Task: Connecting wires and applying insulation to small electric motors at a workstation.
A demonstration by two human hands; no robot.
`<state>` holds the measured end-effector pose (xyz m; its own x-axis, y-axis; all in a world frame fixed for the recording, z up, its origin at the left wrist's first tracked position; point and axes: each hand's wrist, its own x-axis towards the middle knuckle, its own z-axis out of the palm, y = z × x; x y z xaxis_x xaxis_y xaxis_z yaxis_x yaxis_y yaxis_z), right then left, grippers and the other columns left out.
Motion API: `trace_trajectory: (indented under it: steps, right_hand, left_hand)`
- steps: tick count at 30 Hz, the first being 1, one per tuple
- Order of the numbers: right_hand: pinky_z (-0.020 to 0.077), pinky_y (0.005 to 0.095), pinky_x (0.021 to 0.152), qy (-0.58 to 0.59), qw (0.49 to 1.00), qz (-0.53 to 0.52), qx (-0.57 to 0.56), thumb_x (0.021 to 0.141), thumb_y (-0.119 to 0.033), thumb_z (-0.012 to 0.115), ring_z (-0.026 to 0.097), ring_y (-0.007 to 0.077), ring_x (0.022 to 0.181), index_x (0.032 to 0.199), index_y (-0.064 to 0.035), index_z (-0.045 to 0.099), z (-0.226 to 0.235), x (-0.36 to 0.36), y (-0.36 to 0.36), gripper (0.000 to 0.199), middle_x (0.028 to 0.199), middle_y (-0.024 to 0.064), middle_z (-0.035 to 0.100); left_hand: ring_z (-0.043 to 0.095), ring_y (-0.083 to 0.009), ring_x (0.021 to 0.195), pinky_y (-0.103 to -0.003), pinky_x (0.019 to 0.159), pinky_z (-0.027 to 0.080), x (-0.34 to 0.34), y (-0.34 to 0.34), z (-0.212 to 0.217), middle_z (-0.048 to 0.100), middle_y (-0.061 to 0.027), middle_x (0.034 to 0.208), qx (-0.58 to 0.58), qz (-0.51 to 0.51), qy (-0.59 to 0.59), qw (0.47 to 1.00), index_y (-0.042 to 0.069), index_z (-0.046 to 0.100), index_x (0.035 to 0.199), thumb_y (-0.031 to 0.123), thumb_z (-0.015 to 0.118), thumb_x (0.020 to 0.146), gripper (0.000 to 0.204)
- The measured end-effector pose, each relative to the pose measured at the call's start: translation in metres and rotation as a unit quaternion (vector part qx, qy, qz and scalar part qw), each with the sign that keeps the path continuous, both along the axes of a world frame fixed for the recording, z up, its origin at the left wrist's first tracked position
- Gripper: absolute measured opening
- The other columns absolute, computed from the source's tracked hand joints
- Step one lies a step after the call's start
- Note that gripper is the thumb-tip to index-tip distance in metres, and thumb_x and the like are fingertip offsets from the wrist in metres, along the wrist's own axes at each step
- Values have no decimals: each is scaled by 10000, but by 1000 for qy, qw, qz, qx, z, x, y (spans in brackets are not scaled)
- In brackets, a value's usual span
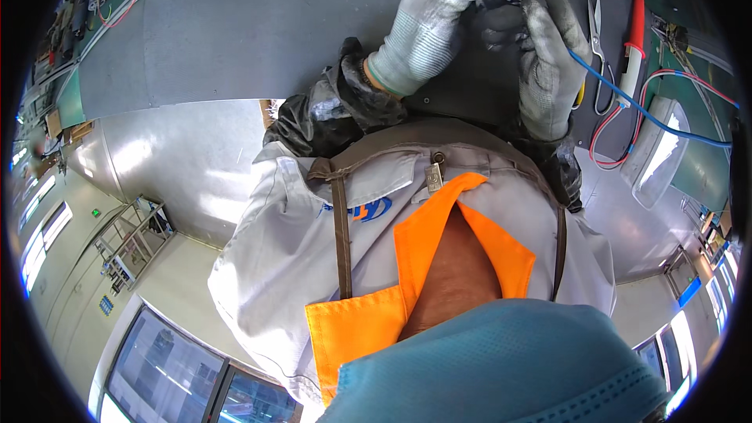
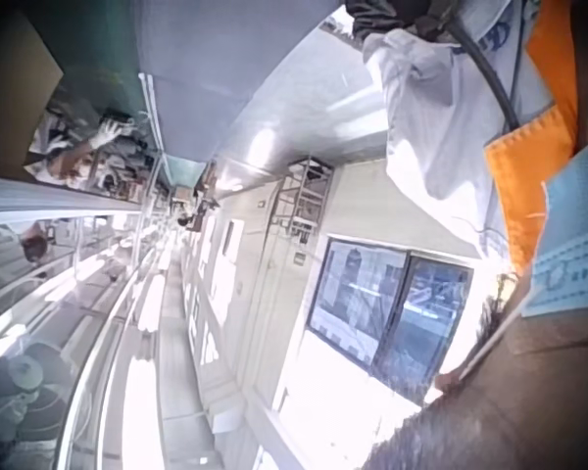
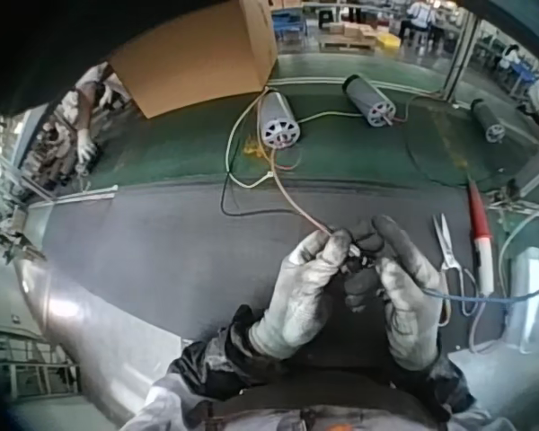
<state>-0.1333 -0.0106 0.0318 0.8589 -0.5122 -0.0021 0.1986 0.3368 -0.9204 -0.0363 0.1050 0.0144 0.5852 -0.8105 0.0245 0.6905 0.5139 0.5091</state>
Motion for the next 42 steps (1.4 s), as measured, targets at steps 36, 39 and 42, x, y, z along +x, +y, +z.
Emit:
trace_trajectory:
  steps: [36, 39, 42]
  right_hand:
    - [497, 252, 734, 32, 859, -83, -504, 929, -165, 661, 613, 119, 823, 1388, 32, 604, -14, -25, -32, 502, 1370, 176, 663]
    - [525, 265, 746, 57, 874, -68, -478, 951, -177, 654, 670, 142, 849, 1397, 27, 596, -6, -25, -22, 494, 1388, 187, 649]
    - [533, 268, 733, 13, 914, -94, -394, 968, -192, 651, 683, 148, 826, 1402, 26, 590, -17, -22, -14, 490, 1385, 183, 652]
  left_hand:
    - [694, -126, 958, -246, 861, 530, 2, 5, -1, 745, -75, 1050, 147, 48, -26, 988, -25, 659, 1193, 199, 617, 1052, 268]
    - [688, -112, 943, -235, 837, 522, 2, 9, 6, 744, -63, 1044, 182, 26, -49, 982, -16, 660, 1185, 201, 621, 1050, 259]
    - [685, -109, 922, -228, 816, 517, 1, 6, 3, 745, -57, 1043, 170, 36, -41, 984, -7, 660, 1179, 213, 617, 1053, 257]
